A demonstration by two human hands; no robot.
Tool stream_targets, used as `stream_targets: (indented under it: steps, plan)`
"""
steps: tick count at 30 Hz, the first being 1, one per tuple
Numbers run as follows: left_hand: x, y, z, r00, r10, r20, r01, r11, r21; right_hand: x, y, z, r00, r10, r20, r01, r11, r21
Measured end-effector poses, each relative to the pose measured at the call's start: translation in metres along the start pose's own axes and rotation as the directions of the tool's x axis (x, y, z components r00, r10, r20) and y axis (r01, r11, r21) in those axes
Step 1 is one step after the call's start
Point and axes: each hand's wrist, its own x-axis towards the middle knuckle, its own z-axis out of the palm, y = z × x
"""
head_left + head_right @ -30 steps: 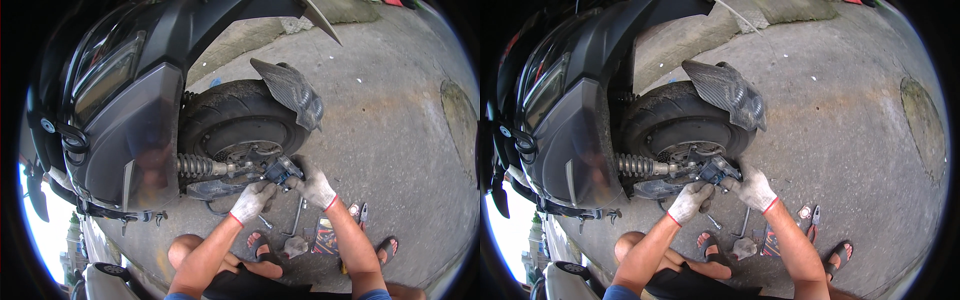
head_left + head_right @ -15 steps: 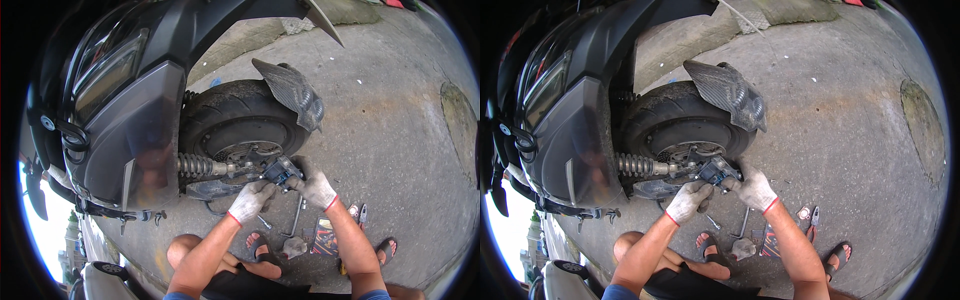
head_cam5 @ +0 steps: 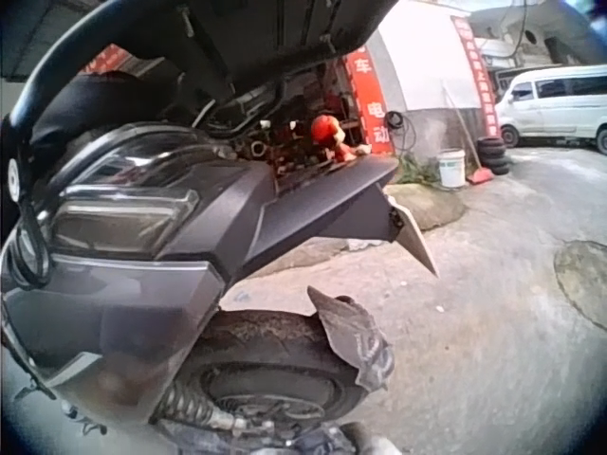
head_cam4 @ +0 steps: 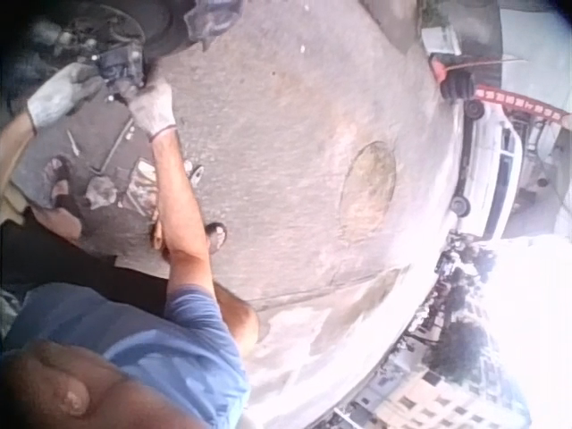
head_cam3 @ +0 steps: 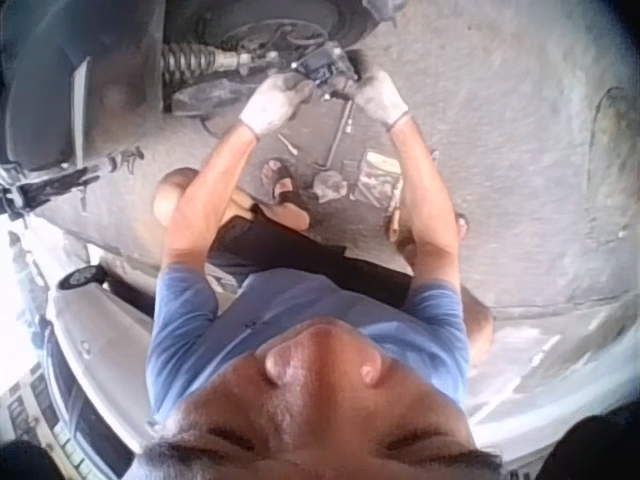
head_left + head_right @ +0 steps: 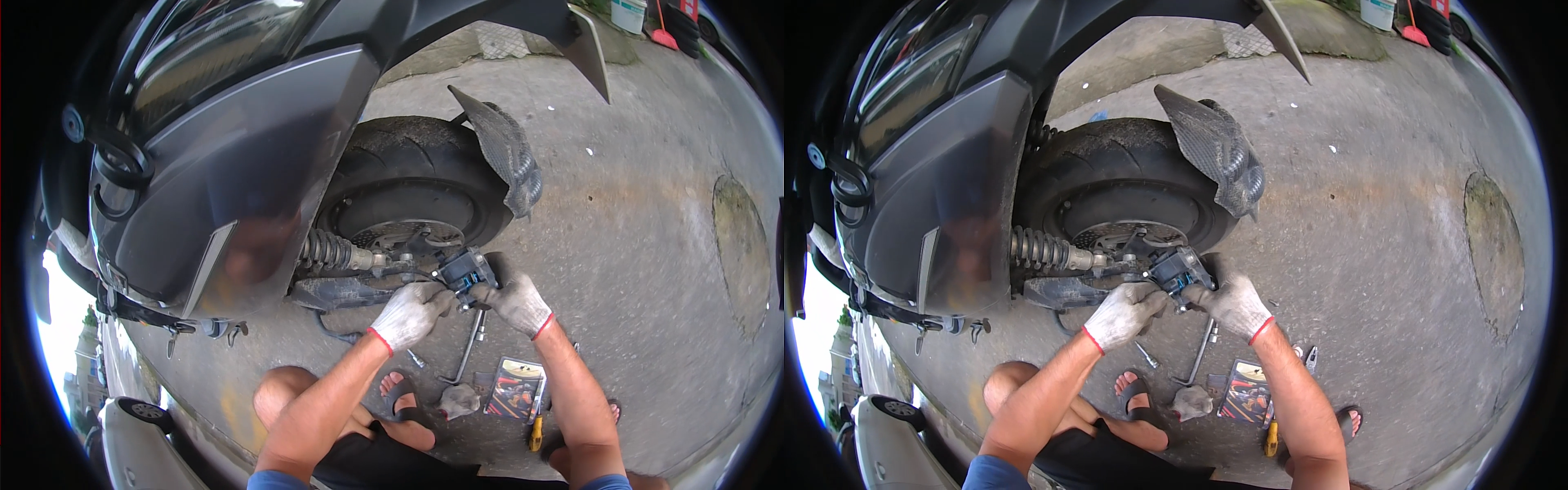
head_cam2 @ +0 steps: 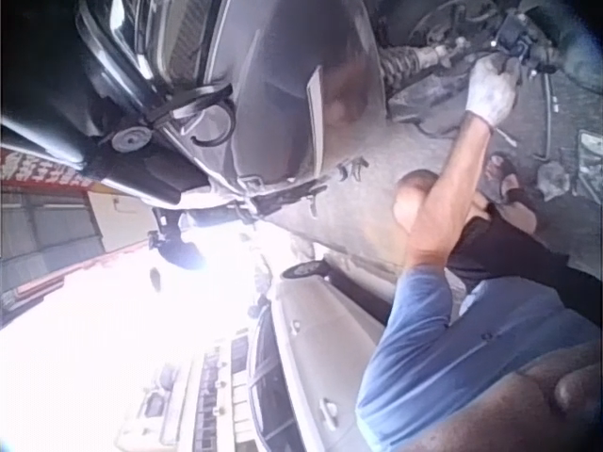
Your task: The person removes old brake pads from a motorcycle brake caliper and installs new brake pads using a screwdriver.
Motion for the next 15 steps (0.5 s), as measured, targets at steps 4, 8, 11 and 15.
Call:
stream_targets:
  steps: [4, 8, 11, 15]
  plan:
    - [-0.002, 0.006, -0.002, 1.000, 0.023, -0.020, -0.022, 0.998, 0.058, 0.000, 0.003, 0.003, 0.999, -0.029, -0.026, 0.029, 1.000, 0.003]
    - [-0.003, 0.000, 0.003, 0.995, 0.059, -0.074, -0.056, 0.998, 0.042, -0.001, 0.002, 0.005, 0.998, -0.042, -0.039, 0.040, 0.998, -0.046]
    - [-0.006, -0.007, 0.013, 0.997, -0.054, -0.047, 0.042, 0.972, -0.232, -0.001, 0.009, 0.006, 0.994, -0.090, -0.065, 0.087, 0.995, -0.051]
    - [-0.012, -0.013, 0.017, 0.993, -0.114, -0.017, 0.093, 0.882, -0.462, -0.003, 0.003, 0.005, 0.994, -0.094, -0.057, 0.088, 0.991, -0.103]
